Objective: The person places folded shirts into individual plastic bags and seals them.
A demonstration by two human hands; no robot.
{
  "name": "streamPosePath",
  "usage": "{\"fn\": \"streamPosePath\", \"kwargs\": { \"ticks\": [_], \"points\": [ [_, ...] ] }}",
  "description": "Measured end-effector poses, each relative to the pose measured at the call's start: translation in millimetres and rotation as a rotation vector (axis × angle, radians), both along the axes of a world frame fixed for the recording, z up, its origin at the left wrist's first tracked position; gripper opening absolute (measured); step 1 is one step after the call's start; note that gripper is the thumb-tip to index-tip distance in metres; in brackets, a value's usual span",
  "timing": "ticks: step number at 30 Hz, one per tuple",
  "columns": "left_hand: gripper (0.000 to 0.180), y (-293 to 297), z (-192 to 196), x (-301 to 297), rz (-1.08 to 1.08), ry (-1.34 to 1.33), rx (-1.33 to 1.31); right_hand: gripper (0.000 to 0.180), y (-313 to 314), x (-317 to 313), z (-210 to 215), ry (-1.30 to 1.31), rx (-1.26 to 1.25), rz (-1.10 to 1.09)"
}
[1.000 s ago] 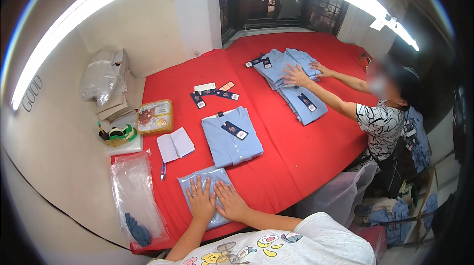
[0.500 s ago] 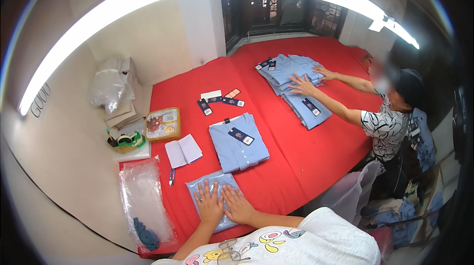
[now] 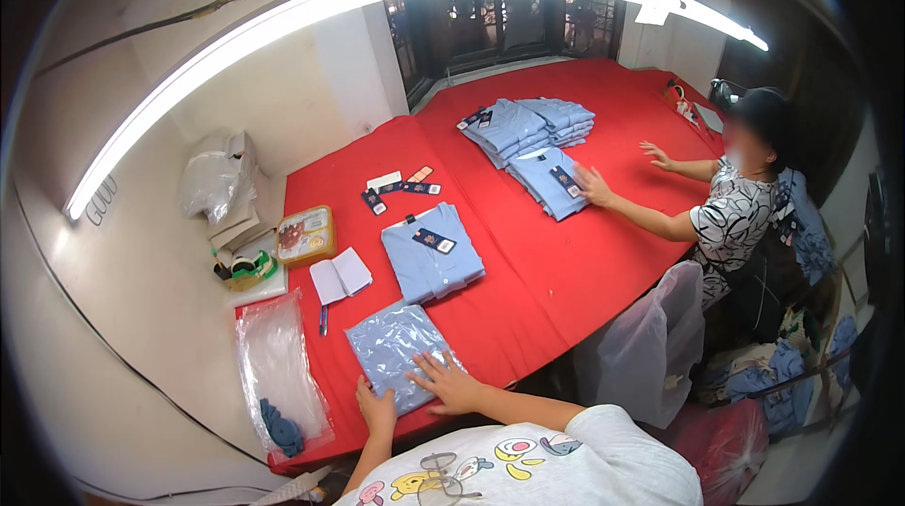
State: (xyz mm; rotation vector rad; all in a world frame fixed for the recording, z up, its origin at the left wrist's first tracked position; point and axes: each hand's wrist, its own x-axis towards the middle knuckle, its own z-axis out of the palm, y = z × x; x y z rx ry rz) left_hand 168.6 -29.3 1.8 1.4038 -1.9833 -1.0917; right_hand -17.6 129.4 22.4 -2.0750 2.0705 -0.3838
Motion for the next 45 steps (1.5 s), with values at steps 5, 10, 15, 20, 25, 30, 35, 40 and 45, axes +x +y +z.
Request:
{"fn": "streamPosePath", "kwargs": {
  "ticks": [5, 10, 15, 20, 25, 30, 35, 40, 45],
  "points": [
    [0.057, -13, -18, 5, 0.193, 0.249, 0.335, 0.103, -6, 0, -3, 0.048, -0.061, 0.074],
    [0.015, -18, -4, 11, 0.127, 0.199, 0.634, 0.112, 21, -13, 19, 0.004, 0.076, 0.226],
    [0.034, 37, -29, 42, 0.037, -0.198, 0.313, 0.111, 84, -4, 22, 0.096, 0.122, 0.215],
    [0.029, 99, -50, 66, 0.072, 0.318, 0.908, 0.101, 115, -12, 3, 0.113, -0.070, 0.222],
    [0.034, 159, 41, 0, -0.019, 0.532, 0.929, 0.090, 148, -33, 6, 0.099, -0.183, 0.033],
    [0.036, 179, 134, -44, -0.159, 0.787, 0.849, 0.064, 159, -59, 73, -0.486, -0.368, -0.204],
    [0.065, 163, 104, -53, -0.045, 0.563, 0.327, 0.035, 189, -83, 133, -1.377, -0.376, -0.373],
    [0.077, 188, 99, -41, -0.452, 0.893, 1.187, 0.036, 273, -110, 166, -2.018, -0.205, -0.530],
    [0.052, 222, 80, -73, -0.348, 0.664, 1.296, 0.039, 309, -129, 116, -1.810, -0.193, -0.759]
  ]
}}
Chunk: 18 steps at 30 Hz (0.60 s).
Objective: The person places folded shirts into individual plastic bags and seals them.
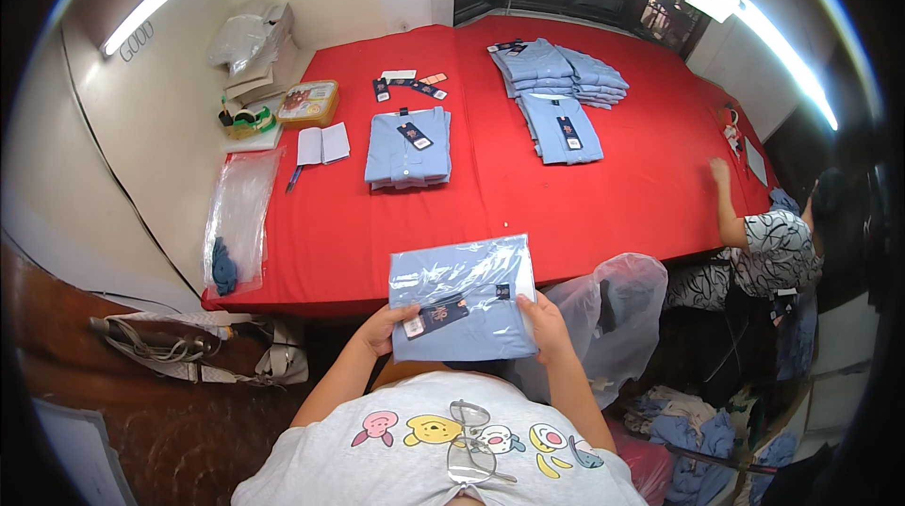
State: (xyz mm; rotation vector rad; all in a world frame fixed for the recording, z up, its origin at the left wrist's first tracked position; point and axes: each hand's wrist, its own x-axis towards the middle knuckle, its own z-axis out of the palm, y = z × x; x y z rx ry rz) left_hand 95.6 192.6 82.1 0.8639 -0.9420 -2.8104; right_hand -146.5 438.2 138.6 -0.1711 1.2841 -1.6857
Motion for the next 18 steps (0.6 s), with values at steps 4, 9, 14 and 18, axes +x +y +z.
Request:
{"fn": "streamPosePath", "kwargs": {
  "ticks": [4, 9, 14, 18],
  "points": [
    [0.046, -12, -2, -31, 0.050, -0.084, 0.021, 0.051, 11, -12, -28, 0.088, 0.230, -0.143],
    [0.047, -102, 42, -135, 0.142, 0.051, 0.003, 0.059, 13, -37, -56, 0.063, 0.274, -0.140],
    [0.052, -204, 104, -298, 0.382, 0.376, -0.072, 0.043, -33, -41, -54, 0.122, 0.365, -0.045],
    [0.063, -287, 112, -407, 0.281, 0.476, -0.125, 0.041, -84, -39, -53, 0.312, 0.404, 0.143]
  ]
}}
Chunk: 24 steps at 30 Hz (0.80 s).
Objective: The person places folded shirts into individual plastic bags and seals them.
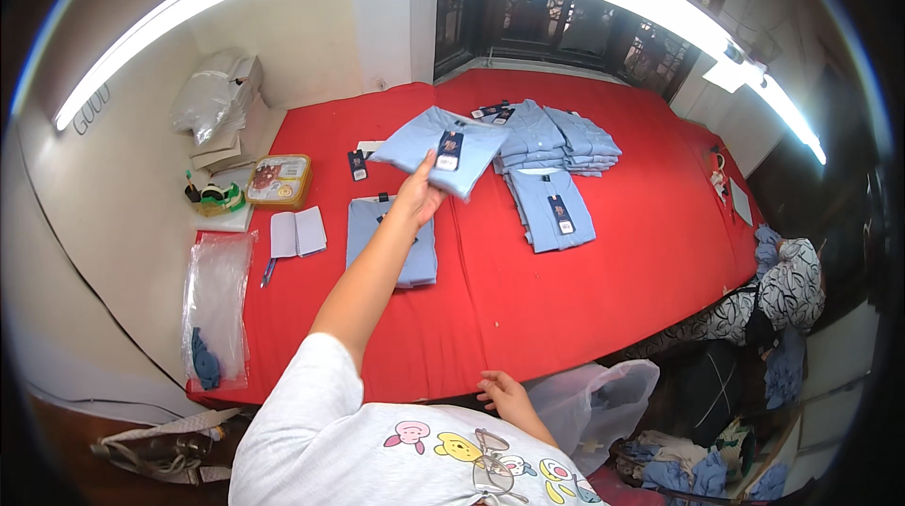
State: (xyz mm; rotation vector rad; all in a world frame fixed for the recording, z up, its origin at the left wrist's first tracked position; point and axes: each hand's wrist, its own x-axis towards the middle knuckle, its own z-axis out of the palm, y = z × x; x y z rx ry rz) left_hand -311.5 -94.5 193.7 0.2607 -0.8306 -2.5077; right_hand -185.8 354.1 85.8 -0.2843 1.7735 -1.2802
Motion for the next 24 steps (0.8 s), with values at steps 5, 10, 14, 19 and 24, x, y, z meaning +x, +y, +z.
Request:
{"fn": "streamPosePath", "kwargs": {
  "ticks": [5, 10, 14, 19, 24],
  "points": [
    [0.075, -32, -52, -21, -0.148, -0.535, -0.060, 0.037, -38, -3, -5, 0.158, 0.049, 0.192],
    [0.043, -28, -74, 77, -0.134, -0.506, -0.478, 0.038, -59, -18, 6, 0.274, 0.194, 0.242],
    [0.025, -117, -112, 205, 0.444, -0.824, -1.049, 0.037, -87, -22, 3, 0.372, 0.197, 0.393],
    [0.038, -197, -127, 380, 1.184, -1.473, -1.563, 0.035, -119, -25, 14, 0.489, 0.203, 0.526],
    [0.042, -187, -184, 497, 0.987, -2.132, -1.170, 0.035, -136, -28, 10, 0.580, 0.202, 0.614]
  ]
}}
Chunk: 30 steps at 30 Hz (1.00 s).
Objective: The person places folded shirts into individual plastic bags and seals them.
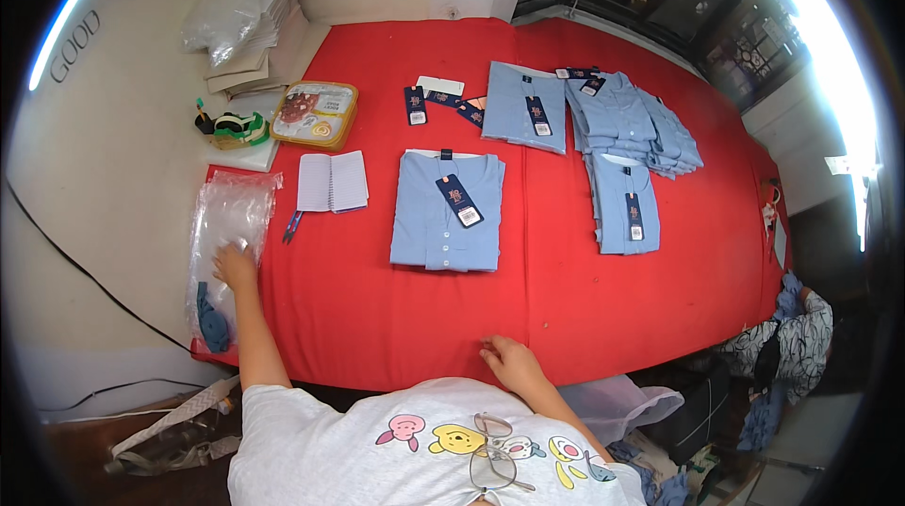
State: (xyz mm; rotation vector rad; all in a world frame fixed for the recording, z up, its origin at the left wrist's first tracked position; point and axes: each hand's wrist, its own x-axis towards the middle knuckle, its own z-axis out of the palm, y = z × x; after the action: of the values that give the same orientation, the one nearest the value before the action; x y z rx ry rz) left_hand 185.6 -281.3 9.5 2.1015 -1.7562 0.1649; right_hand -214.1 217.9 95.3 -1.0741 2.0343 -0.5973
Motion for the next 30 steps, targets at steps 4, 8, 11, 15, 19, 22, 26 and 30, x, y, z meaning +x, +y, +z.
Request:
{"fn": "streamPosePath", "kwargs": {
  "ticks": [4, 8, 11, 15, 19, 22, 26, 30],
  "points": [
    [0.028, 4, -6, 40, -0.064, -0.016, 0.177, 0.035, -9, 6, 7, 0.065, 0.007, 0.072],
    [0.019, 5, 11, 49, -0.027, 0.067, 0.080, 0.035, -10, 19, 24, 0.063, 0.003, 0.096],
    [0.024, 10, 59, 19, -0.104, 0.310, -0.403, 0.034, 3, 20, 25, -0.015, -0.011, 0.036],
    [0.032, 90, 165, -77, -0.408, 0.822, -0.390, 0.035, 18, 22, 16, -0.441, -0.197, -0.196],
    [0.040, 250, 203, -198, -1.055, 1.145, -0.054, 0.056, -10, 30, 58, -0.922, -0.515, -0.359],
    [0.039, 361, 171, -237, -1.340, 0.872, 0.536, 0.056, -30, 34, 75, -0.915, -0.782, -0.596],
    [0.017, 401, 121, -254, -1.435, 0.973, 0.648, 0.045, -18, -14, 43, -0.755, -0.625, -0.698],
    [0.036, 335, 34, -247, -0.680, 1.594, 0.820, 0.031, -25, -51, -10, -0.583, -0.378, -0.600]
  ]
}}
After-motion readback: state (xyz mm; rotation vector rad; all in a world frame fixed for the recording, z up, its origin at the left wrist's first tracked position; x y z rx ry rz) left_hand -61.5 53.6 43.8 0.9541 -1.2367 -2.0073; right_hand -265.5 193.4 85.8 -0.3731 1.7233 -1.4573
